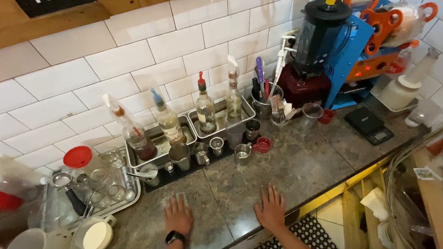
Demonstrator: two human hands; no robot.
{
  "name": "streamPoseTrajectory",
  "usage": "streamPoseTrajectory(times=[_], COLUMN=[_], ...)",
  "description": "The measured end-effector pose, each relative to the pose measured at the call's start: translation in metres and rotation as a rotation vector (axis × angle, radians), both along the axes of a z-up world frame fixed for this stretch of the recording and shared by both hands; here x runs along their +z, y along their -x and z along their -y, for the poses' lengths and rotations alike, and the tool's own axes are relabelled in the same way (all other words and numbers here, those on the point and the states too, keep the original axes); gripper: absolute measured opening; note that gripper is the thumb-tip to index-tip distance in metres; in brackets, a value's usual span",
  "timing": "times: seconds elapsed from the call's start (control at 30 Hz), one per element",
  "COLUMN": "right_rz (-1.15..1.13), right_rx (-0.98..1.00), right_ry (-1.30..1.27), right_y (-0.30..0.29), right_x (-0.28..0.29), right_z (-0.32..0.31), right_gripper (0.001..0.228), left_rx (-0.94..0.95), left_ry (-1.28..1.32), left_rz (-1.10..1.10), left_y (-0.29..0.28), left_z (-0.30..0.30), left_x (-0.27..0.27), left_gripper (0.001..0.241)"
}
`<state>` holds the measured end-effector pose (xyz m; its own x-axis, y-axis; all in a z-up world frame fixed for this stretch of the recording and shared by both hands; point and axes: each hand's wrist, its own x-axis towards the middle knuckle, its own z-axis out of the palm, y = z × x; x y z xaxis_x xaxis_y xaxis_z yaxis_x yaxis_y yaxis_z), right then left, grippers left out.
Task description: Cleaning the coffee shop counter with a cloth.
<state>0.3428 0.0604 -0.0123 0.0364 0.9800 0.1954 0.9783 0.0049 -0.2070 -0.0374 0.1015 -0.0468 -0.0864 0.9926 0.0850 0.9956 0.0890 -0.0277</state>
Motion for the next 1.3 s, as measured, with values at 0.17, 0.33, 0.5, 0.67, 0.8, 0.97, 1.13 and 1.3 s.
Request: streamPoseTrajectory(times=[0.17, 0.33, 0.5, 0.67, 0.8, 0.97, 1.13, 1.3], right_rz=[0.049, 0.016, 0.037, 0.072, 0.047, -0.067, -0.081, 0.022], right_rx=[-0.013, 0.005, 0.026, 0.000, -0.024, 0.128, 0.554, 0.343], right_ry=[0.158, 0.150, 0.079, 0.060, 0.091, 0.267, 0.423, 0.544], right_y=[-0.004, -0.006, -0.007, -0.003, 0.002, 0.052, 0.094, 0.072], right_x=[-0.003, -0.008, -0.012, -0.005, -0.002, 0.063, 0.079, 0.103], right_z=[-0.005, -0.003, -0.005, -0.003, -0.006, 0.001, 0.018, 0.024], right_gripper=[0.082, 0.085, 0.083, 0.082, 0.081, 0.093, 0.080, 0.074], left_rx=[-0.223, -0.524, -0.470, -0.052, -0.060, -0.327, -0.054, -0.120], left_ry=[0.153, -0.570, -0.193, 0.152, 0.178, -0.238, 0.236, -0.134], left_rz=[0.091, -0.227, 0.103, 0.032, 0.016, 0.608, 1.444, 1.055], left_y=[-0.080, -0.125, -0.081, -0.017, -0.017, -0.106, -0.135, -0.052], left_z=[0.019, 0.080, 0.095, 0.036, -0.007, 0.007, 0.041, 0.042], left_x=[0.044, 0.020, 0.005, 0.035, -0.014, -0.069, 0.031, 0.015], left_gripper=[0.066, 0.093, 0.075, 0.068, 0.096, 0.066, 0.059, 0.038])
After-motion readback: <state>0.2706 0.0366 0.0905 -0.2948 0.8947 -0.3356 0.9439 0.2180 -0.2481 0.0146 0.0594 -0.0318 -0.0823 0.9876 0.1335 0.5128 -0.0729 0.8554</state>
